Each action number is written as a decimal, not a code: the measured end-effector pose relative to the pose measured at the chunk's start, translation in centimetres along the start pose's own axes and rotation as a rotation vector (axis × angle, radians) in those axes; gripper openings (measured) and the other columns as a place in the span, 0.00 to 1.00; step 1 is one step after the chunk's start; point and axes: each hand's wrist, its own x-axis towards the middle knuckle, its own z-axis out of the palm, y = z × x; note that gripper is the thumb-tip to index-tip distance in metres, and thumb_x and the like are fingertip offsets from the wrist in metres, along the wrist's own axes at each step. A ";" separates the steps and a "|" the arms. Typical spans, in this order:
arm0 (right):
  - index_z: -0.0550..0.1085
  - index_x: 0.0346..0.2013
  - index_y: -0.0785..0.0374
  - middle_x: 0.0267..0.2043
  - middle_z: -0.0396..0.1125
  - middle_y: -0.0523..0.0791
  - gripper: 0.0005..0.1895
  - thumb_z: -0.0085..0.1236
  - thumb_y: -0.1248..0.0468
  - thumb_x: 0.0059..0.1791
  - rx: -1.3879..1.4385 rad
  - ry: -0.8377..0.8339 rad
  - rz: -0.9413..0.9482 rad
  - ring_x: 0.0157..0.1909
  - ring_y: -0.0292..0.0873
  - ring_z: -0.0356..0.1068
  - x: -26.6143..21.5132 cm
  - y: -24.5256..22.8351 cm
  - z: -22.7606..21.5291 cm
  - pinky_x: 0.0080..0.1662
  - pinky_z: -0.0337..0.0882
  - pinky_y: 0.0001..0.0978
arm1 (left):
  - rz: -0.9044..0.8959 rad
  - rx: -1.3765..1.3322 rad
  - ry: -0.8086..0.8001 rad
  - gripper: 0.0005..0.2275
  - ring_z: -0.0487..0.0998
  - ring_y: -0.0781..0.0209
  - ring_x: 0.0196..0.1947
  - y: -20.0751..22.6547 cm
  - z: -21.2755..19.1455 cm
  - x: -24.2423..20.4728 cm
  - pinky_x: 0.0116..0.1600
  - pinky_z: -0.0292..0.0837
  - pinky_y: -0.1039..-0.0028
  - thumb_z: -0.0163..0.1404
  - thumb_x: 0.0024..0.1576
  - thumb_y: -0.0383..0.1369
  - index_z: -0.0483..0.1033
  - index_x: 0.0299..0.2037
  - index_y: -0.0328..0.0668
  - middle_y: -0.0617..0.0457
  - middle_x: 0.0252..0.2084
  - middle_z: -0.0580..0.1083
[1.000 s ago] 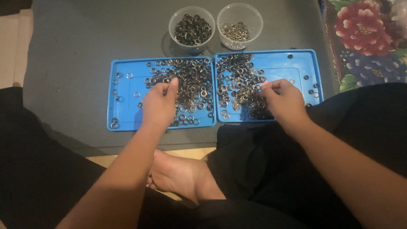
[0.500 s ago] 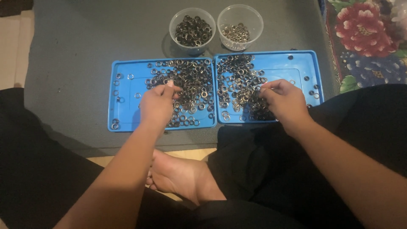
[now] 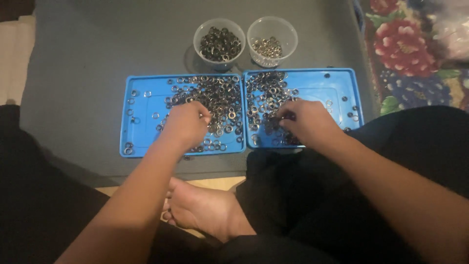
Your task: Sorting small metal rings into different compartments of blue trays and clear plastic cups.
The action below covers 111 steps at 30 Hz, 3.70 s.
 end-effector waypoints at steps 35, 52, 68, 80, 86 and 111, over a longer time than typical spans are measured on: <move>0.83 0.46 0.51 0.45 0.79 0.46 0.11 0.62 0.59 0.50 -0.069 -0.179 0.014 0.50 0.52 0.78 4.1 -1.8 -1.7 0.54 0.77 0.44 | 0.293 -0.020 0.414 0.15 0.83 0.42 0.44 6.0 -4.5 12.2 0.42 0.83 0.57 0.62 0.59 0.32 0.80 0.52 0.31 0.36 0.42 0.79; 0.78 0.53 0.60 0.49 0.75 0.51 0.18 0.60 0.67 0.48 0.006 0.161 -0.407 0.33 0.48 0.77 17.9 -8.7 -1.3 0.40 0.79 0.39 | 0.318 0.087 0.468 0.29 0.60 0.44 0.71 -4.1 4.6 -1.3 0.67 0.58 0.54 0.59 0.52 0.39 0.69 0.63 0.40 0.44 0.71 0.63; 0.76 0.51 0.57 0.54 0.70 0.48 0.21 0.65 0.63 0.43 0.007 0.195 -0.326 0.53 0.53 0.71 -1.1 2.4 4.8 0.56 0.68 0.45 | 0.336 0.275 0.472 0.34 0.50 0.34 0.74 -4.1 6.2 -3.3 0.68 0.49 0.36 0.54 0.57 0.53 0.62 0.71 0.46 0.39 0.74 0.54; 0.78 0.51 0.55 0.54 0.71 0.47 0.13 0.55 0.65 0.52 -0.016 0.067 -0.123 0.57 0.55 0.73 -2.2 0.7 3.5 0.57 0.73 0.47 | 0.291 0.445 0.336 0.17 0.65 0.48 0.68 -4.7 6.3 -3.3 0.64 0.65 0.51 0.42 0.67 0.44 0.68 0.65 0.59 0.54 0.56 0.72; 0.80 0.47 0.53 0.47 0.75 0.43 0.10 0.57 0.66 0.52 0.081 0.206 -0.034 0.50 0.48 0.77 -1.9 2.4 3.8 0.52 0.76 0.39 | 0.296 0.472 0.376 0.13 0.69 0.52 0.65 -4.3 5.9 -4.0 0.61 0.69 0.58 0.42 0.67 0.42 0.74 0.57 0.57 0.58 0.50 0.75; 0.80 0.48 0.53 0.59 0.69 0.49 0.12 0.62 0.66 0.49 0.112 0.371 0.013 0.59 0.64 0.69 -1.4 3.3 3.7 0.56 0.72 0.60 | 0.400 0.355 0.502 0.37 0.37 0.25 0.77 -5.5 7.5 -1.2 0.72 0.37 0.32 0.35 0.62 0.63 0.44 0.79 0.57 0.37 0.80 0.38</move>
